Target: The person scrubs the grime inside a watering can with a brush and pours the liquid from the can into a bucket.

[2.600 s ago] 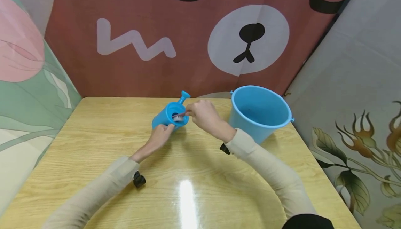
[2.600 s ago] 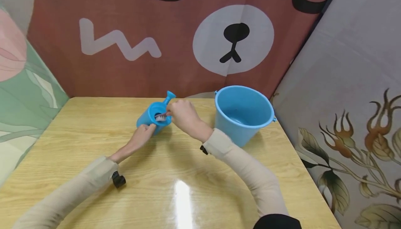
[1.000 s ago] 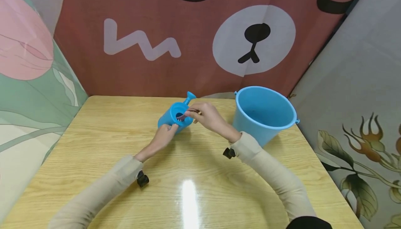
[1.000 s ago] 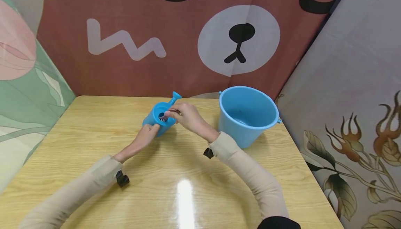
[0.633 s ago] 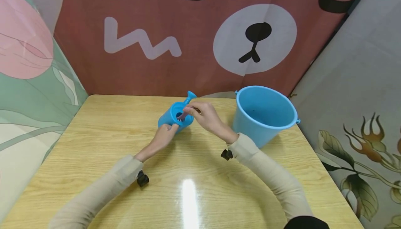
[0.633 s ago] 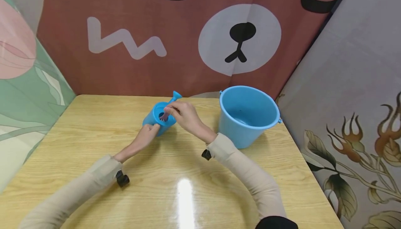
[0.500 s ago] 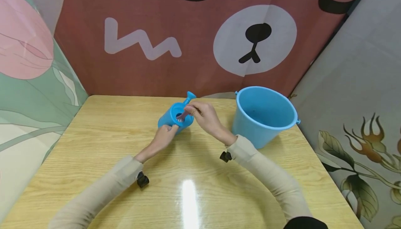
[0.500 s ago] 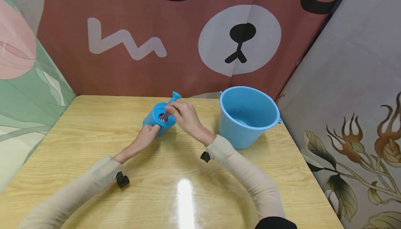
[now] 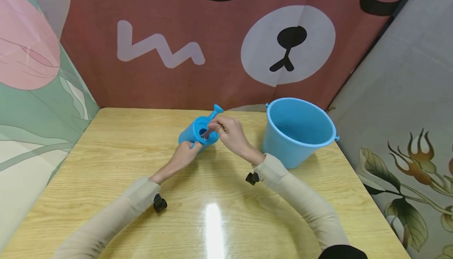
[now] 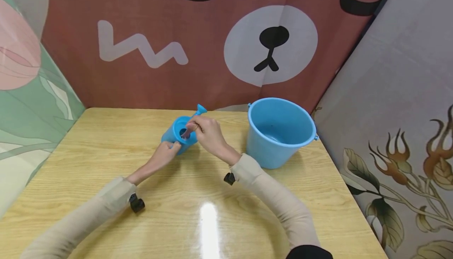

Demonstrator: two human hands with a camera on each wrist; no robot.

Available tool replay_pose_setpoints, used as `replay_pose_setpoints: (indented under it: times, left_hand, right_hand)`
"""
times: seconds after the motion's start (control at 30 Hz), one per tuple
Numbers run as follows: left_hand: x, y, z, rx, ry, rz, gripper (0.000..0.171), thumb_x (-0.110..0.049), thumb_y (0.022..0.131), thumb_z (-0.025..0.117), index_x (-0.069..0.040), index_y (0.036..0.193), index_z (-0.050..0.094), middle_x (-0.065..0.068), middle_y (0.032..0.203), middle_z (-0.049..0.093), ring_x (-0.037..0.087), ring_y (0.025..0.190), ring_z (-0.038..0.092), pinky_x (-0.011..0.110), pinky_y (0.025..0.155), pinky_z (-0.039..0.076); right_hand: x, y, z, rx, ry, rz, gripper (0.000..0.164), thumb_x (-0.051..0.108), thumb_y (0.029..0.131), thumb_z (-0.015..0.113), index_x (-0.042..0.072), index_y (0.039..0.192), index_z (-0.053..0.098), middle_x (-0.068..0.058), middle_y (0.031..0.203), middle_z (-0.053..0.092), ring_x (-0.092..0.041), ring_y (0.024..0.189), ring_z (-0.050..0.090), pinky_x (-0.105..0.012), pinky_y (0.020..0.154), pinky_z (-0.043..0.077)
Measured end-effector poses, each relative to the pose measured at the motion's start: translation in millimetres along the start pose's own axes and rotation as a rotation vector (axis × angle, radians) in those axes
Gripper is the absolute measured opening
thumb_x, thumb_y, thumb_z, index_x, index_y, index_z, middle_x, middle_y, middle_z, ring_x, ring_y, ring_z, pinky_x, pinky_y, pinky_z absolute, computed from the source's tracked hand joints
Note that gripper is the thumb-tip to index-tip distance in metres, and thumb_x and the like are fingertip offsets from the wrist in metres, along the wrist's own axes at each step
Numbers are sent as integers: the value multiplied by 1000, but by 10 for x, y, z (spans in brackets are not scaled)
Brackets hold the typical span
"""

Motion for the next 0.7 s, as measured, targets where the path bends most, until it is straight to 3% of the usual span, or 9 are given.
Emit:
replay_pose_setpoints:
  times: [0.47, 0.7]
  left_hand:
    - [0, 23, 8, 7, 5, 9, 44, -24, 96, 45, -14, 55, 35, -8, 48, 29, 9, 43, 24, 24, 43, 24]
    - [-3, 14, -1, 18, -10, 3, 46, -26, 98, 44, -13, 55, 35, -8, 48, 28, 10, 43, 23, 24, 43, 24]
  right_hand:
    - [-106, -26, 163, 67, -2, 43, 15, 8, 96, 61, 2, 89, 73, -6, 84, 70, -19, 71, 65, -26, 66, 50]
    - [-28, 33, 75, 40, 21, 31, 18, 9, 98, 57, 1, 89, 71, -6, 79, 70, -23, 68, 65, -29, 61, 47]
Point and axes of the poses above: each hand's wrist, its own y-axis towards the middle knuckle, its own z-axis out of the palm, x = y × z, the point moved 9 cm from there along y, towards the middle knuckle
